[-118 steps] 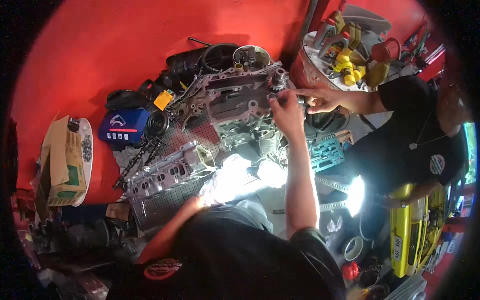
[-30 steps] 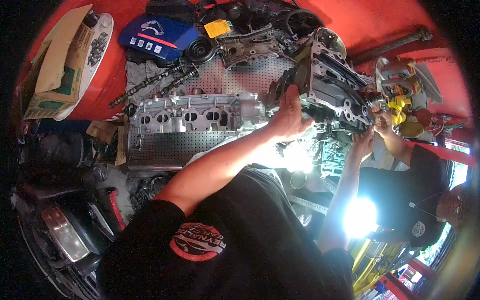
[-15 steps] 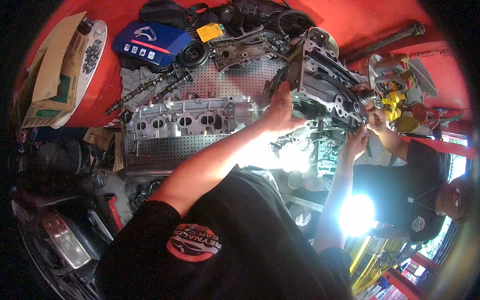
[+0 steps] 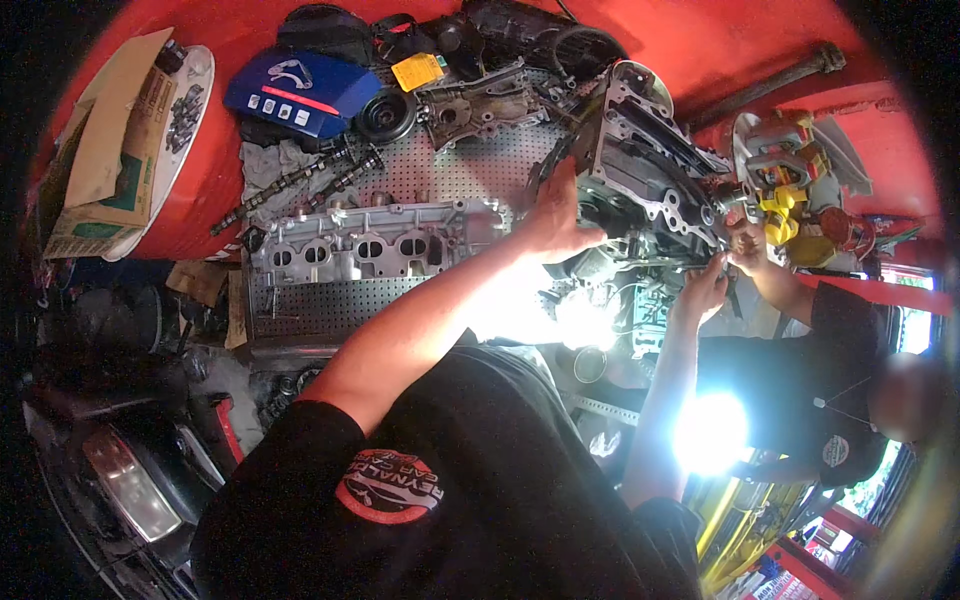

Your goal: Inspecting and disassembling various engine parts on a workbench.

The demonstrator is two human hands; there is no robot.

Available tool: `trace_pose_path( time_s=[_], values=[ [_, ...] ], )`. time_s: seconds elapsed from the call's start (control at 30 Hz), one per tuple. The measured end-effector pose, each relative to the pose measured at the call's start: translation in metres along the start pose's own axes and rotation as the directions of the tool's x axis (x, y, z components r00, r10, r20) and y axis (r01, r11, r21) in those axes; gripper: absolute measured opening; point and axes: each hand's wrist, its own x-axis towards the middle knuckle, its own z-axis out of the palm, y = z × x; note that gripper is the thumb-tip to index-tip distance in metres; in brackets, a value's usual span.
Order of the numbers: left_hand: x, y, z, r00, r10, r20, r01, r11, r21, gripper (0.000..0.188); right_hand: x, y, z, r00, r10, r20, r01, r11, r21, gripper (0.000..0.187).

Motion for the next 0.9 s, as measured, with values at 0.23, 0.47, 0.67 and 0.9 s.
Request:
trace_pose_path(
  time_s=[0.23,0.47,0.67,0.9],
  values=[
    [0.002,0.001,-0.005,1.0,-0.013,0.025,0.013,1.0,-0.01,0.125,0.005,0.0,0.001,0.998,0.069,0.013,-0.069,0.997,0.022,0.088],
    [0.002,-0.001,-0.007,1.0,0.012,0.003,-0.012,0.998,-0.069,0.125,0.008,0.008,0.0,1.0,-0.001,-0.026,0.001,1.0,-0.002,0.058],
    [0.018,-0.003,-0.049,0.986,0.006,0.167,0.026,0.981,-0.191,0.096,0.005,-0.005,0.009,0.996,-0.046,-0.082,0.041,0.997,-0.069,0.054],
    [0.068,0.008,-0.098,0.975,0.095,0.202,-0.103,0.994,0.027,0.12,0.023,-0.015,0.039,0.983,-0.169,-0.064,0.181,0.915,0.36,0.054]
  ],
)
